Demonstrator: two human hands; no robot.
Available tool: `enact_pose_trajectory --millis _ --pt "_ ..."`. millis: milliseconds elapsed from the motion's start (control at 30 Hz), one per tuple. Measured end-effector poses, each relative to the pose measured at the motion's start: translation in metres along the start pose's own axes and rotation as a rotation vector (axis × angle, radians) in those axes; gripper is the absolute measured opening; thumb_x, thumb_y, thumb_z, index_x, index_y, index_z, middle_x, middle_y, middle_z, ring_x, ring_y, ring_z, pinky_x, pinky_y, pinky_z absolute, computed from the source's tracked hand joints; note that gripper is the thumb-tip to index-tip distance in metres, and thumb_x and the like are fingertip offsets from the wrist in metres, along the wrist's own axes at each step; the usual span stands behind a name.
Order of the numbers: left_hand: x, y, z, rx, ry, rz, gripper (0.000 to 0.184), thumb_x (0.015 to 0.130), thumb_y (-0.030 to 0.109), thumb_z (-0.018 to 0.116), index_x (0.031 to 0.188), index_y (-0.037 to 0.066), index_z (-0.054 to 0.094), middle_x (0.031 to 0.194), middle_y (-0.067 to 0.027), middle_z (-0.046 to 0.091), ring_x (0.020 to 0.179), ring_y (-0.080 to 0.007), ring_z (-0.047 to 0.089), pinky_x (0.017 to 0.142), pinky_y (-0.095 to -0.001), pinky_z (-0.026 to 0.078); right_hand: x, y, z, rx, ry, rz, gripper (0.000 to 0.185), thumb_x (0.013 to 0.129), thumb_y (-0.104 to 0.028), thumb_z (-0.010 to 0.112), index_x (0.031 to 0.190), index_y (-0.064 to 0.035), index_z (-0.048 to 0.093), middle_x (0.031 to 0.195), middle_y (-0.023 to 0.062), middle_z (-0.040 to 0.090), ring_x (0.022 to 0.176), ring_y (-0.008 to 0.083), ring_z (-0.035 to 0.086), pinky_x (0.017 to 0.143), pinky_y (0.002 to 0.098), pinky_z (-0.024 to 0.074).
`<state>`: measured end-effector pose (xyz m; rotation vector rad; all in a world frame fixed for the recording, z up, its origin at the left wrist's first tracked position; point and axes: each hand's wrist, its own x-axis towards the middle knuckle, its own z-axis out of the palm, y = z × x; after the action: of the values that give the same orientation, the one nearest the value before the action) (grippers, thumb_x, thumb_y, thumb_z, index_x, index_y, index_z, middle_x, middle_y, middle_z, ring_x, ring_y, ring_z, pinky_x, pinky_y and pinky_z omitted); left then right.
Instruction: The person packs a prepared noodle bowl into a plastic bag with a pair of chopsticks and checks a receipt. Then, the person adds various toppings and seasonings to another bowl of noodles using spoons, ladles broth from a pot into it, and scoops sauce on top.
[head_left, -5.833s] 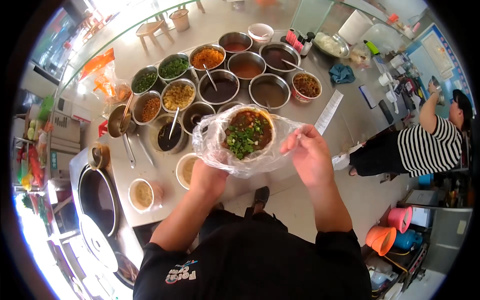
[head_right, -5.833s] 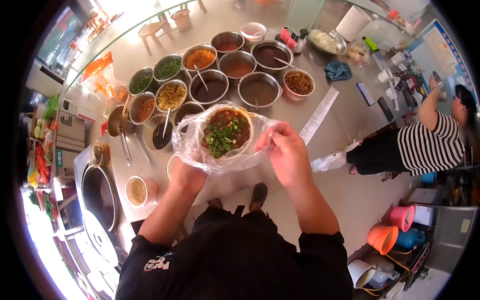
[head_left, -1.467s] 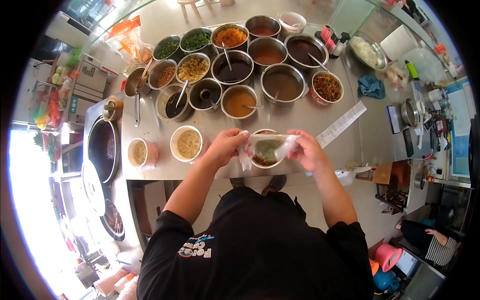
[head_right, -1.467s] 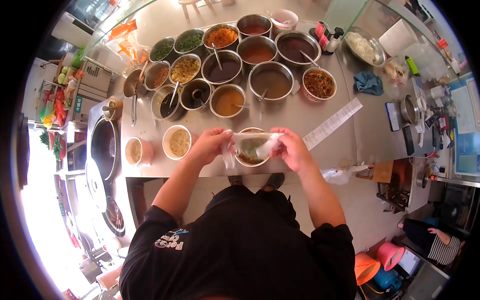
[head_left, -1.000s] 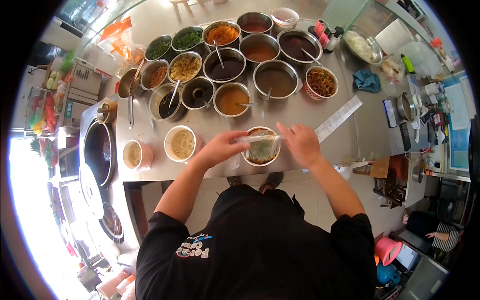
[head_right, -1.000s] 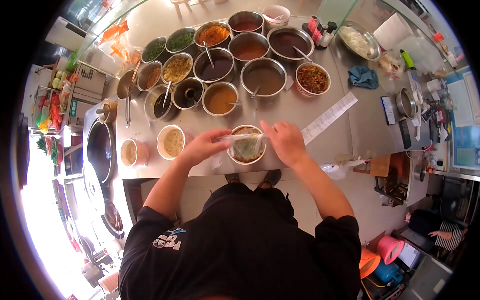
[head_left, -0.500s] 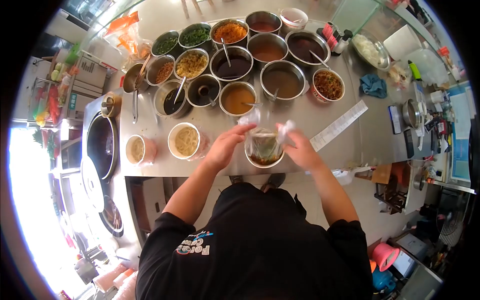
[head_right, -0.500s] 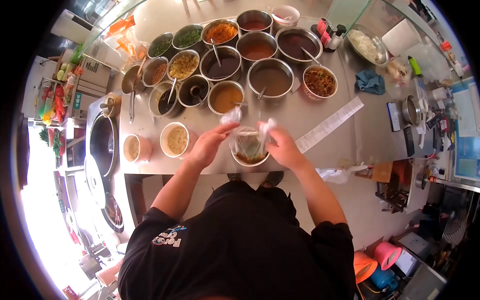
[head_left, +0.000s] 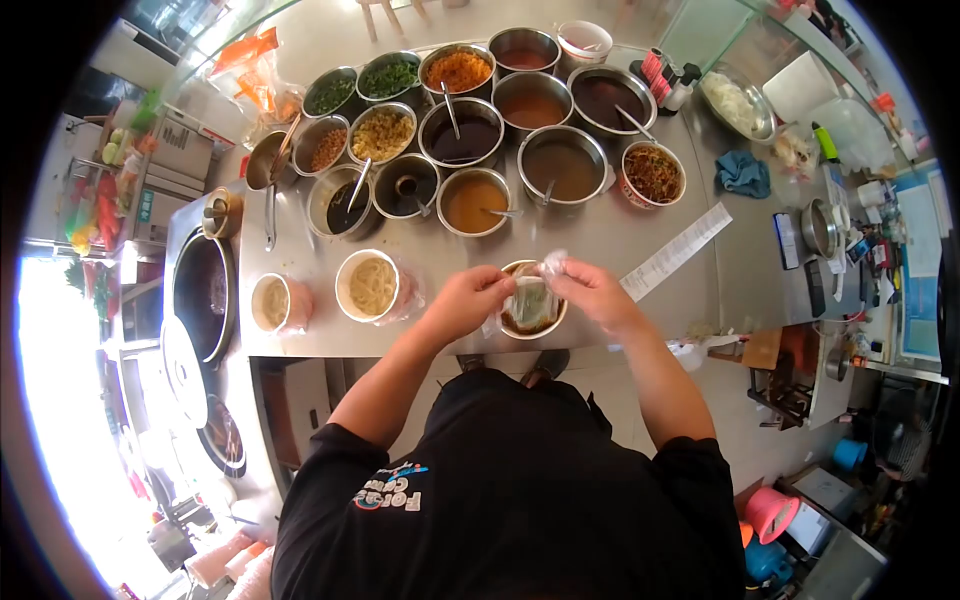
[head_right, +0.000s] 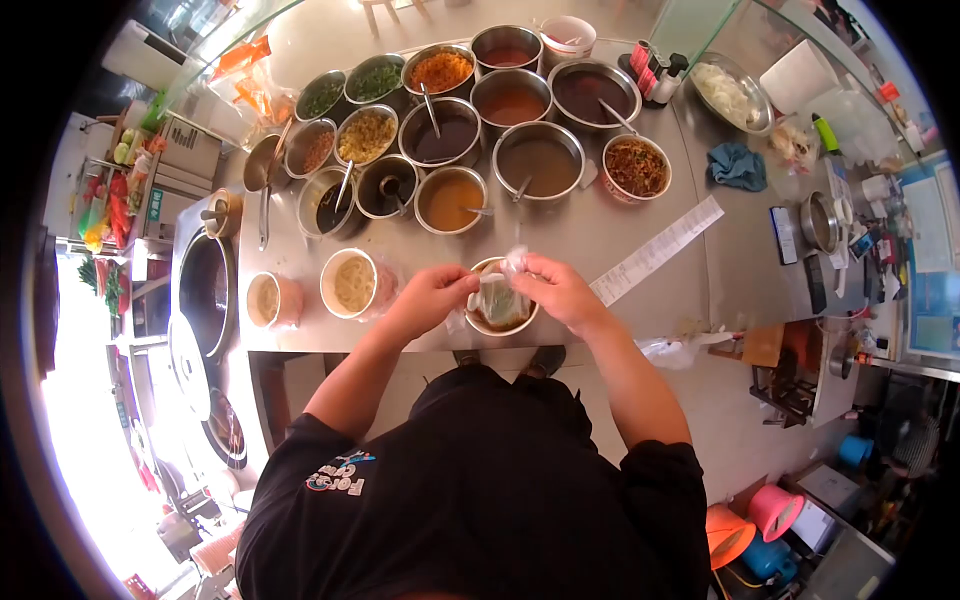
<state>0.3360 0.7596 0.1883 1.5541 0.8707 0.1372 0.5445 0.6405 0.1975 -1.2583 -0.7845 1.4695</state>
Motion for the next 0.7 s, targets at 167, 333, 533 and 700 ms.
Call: enact_pose_trajectory --millis 167,333,533,700 --pt "0.0 0.006 0.005 -0.137 -0.045 -0.111 0.025 0.095 0.027 0.06 0.095 0.003 0.067 0.077 0.0037 0.059 0.072 -0.0051 0.051 0.065 -0.0222 0.042 0.021 0.017 0.002 -0.685 0.131 -0.493 0.026 0.08 -0.005 0.065 0.106 -0.0035 0.066 0.101 0.0112 0.065 0.091 0.028 0.059 0.082 0.035 0.0469" --pt "-0.003 0.017 0.017 -0.163 -0.116 0.022 0.022 0.093 0.022 0.064 0.102 0.002 0.066 0.087 0.001 0.06 0.072 -0.0058 0.052 0.067 -0.0226 0.044 0.025 0.013 0.017 -0.904 0.053 -0.708 0.028 0.076 -0.007 0.067 0.104 -0.0058 0.067 0.086 0.0082 0.065 0.08 0.031 0.059 0.072 0.0379 0.0466" --pt "-0.008 0.042 0.016 -0.163 -0.143 0.375 0.033 0.082 0.003 0.069 0.114 0.001 0.064 0.114 -0.0079 0.055 0.073 -0.0084 0.054 0.07 -0.0253 0.049 0.034 0.037 -0.004 -0.466 -0.125 -0.438 0.019 0.086 -0.013 0.064 0.103 -0.0057 0.067 0.087 0.0082 0.066 0.085 0.0255 0.063 0.078 0.0357 0.0486" --pt "0.025 0.038 0.015 0.167 -0.221 0.212 0.034 0.078 0.009 0.067 0.111 0.001 0.065 0.087 -0.0109 0.065 0.075 -0.0214 0.063 0.072 -0.0305 0.051 0.019 0.028 -0.007 -0.071 -0.111 -0.103 0.015 0.091 -0.012 0.06 0.101 -0.0016 0.066 0.093 0.0042 0.067 0.085 0.0148 0.063 0.079 0.0293 0.0488"
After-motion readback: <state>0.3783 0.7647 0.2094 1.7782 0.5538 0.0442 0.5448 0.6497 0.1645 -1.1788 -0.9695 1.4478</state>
